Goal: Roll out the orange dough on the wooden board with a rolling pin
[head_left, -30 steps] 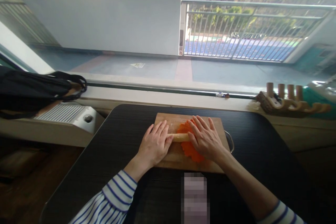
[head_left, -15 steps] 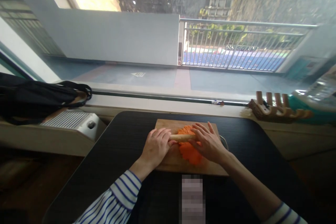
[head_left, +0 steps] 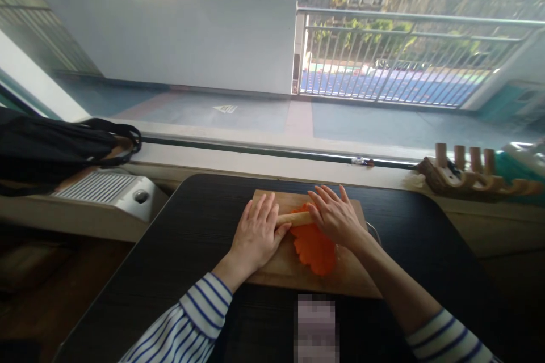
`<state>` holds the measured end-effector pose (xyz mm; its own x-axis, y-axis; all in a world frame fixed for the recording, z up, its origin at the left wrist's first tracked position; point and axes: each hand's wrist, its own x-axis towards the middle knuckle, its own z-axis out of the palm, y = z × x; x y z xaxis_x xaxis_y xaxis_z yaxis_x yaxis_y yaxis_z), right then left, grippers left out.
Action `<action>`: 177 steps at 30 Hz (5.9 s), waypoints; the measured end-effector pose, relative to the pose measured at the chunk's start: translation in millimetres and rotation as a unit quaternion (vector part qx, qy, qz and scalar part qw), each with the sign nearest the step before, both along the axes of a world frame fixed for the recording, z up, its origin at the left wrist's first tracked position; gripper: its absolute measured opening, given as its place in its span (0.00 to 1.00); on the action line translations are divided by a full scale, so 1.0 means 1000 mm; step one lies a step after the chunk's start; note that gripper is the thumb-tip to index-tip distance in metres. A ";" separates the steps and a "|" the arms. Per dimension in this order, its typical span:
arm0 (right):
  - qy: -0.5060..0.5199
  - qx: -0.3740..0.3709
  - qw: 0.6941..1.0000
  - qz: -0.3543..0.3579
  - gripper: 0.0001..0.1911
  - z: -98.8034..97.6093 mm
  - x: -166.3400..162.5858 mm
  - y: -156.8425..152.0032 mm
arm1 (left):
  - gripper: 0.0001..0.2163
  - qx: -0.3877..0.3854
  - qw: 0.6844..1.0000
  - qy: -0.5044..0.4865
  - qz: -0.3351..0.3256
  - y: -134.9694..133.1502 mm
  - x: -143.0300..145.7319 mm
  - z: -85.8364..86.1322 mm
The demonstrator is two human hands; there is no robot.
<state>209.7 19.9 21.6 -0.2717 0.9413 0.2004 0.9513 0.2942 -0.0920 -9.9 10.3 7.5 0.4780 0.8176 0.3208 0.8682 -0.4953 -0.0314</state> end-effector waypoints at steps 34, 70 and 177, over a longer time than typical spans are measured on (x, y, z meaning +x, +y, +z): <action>0.026 0.058 0.997 -0.048 0.22 -0.008 -0.009 0.003 | 0.25 -0.083 0.996 0.009 0.026 0.045 0.007 0.011; 0.018 0.030 0.999 -0.025 0.26 -0.008 -0.013 -0.036 | 0.34 -0.122 0.992 0.012 0.014 0.035 0.007 0.014; 0.052 0.066 0.996 -0.032 0.23 -0.013 -0.014 -0.007 | 0.29 -0.136 0.989 0.010 0.049 0.085 0.019 0.010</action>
